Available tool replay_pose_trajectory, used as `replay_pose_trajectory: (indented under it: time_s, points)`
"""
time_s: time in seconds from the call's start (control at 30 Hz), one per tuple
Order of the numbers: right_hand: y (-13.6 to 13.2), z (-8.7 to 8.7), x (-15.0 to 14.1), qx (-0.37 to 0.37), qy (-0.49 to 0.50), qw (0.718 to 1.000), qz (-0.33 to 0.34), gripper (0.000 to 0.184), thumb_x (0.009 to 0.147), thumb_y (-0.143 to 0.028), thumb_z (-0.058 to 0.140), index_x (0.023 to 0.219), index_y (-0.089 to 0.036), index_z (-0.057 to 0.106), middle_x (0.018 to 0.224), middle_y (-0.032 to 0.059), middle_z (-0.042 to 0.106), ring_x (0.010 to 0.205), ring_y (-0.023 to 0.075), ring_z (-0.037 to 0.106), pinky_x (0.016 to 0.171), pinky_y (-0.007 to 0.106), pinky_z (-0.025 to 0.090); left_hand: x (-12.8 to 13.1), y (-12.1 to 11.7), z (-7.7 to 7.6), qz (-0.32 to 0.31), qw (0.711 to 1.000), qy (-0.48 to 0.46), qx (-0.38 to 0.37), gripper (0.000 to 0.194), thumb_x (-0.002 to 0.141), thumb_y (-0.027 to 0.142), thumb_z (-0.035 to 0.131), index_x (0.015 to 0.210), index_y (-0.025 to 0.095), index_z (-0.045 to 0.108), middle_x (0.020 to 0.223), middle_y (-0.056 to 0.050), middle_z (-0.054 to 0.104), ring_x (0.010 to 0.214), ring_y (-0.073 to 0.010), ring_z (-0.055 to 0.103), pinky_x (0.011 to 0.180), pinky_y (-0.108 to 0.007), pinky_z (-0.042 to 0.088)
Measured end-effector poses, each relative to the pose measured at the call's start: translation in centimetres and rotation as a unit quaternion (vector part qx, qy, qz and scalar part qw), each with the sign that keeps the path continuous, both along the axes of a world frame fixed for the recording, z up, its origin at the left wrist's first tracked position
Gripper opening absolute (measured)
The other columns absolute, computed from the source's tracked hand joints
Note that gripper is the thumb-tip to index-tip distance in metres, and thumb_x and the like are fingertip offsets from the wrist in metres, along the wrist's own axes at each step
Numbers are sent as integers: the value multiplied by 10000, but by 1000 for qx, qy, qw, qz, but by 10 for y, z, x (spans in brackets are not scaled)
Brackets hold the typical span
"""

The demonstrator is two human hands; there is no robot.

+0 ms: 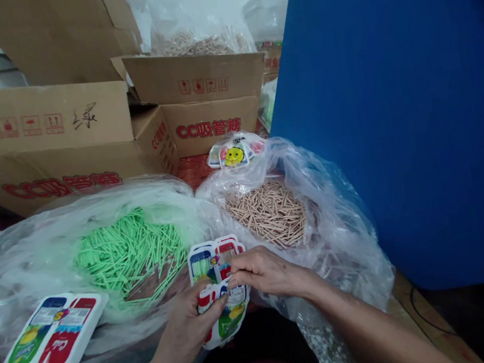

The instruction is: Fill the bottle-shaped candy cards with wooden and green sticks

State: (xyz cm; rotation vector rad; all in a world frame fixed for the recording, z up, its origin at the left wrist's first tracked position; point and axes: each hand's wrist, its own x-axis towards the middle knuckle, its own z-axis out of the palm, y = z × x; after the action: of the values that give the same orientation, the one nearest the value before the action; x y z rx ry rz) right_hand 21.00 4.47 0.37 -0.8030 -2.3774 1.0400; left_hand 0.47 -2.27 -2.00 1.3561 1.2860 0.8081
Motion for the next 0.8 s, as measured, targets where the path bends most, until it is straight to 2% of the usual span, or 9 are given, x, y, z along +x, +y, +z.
replay_pose_trajectory:
  time_s: [0.1, 0.27, 0.4, 0.57, 0.7, 0.8]
  points:
    - [-1, 4, 5, -23, 2, 1000, -11, 296, 916, -403, 527, 749, -175, 614, 659, -38, 547, 631, 92, 486, 586, 188, 325, 4, 2, 2, -7, 999, -36, -29, 180, 806, 349, 647, 816, 169, 648, 784, -13, 687, 719, -176, 614, 666, -239, 496]
    - [0, 10, 7, -92, 77, 993, -12, 178, 900, -319, 566, 830, -174, 641, 760, -27, 596, 688, 95, 524, 630, 184, 371, 8, 5, 6, 2, 989, -111, -100, 207, 771, 332, 684, 830, 138, 648, 779, -31, 699, 688, -170, 625, 657, -260, 507]
    - [0, 7, 6, -97, 60, 993, -31, 190, 878, -312, 597, 770, -161, 637, 684, -38, 565, 627, 85, 496, 586, 181, 344, 12, 5, 11, 26, 986, -140, -83, 211, 705, 267, 741, 840, 142, 636, 734, -1, 688, 656, -153, 618, 639, -244, 499]
    - [2, -1, 5, -76, 11, 996, -38, 262, 899, -373, 556, 763, -161, 629, 672, -33, 556, 624, 92, 482, 574, 190, 324, 16, 3, 16, 50, 992, -96, -69, 177, 726, 281, 700, 816, 136, 653, 698, 4, 678, 621, -147, 601, 615, -236, 483]
    - [2, 2, 4, -65, 13, 997, -39, 285, 902, -391, 547, 744, -167, 627, 653, -37, 539, 606, 91, 464, 568, 193, 320, 16, 4, 17, 34, 996, -70, -41, 171, 760, 296, 660, 834, 143, 680, 700, 9, 677, 601, -140, 581, 587, -221, 460]
    - [-1, 9, 3, -78, 32, 995, -46, 201, 867, -382, 604, 870, -187, 651, 757, -25, 609, 675, 103, 519, 610, 197, 358, 15, 6, 15, 12, 998, -62, -19, 142, 783, 285, 645, 811, 150, 679, 715, 13, 669, 619, -132, 572, 594, -207, 454]
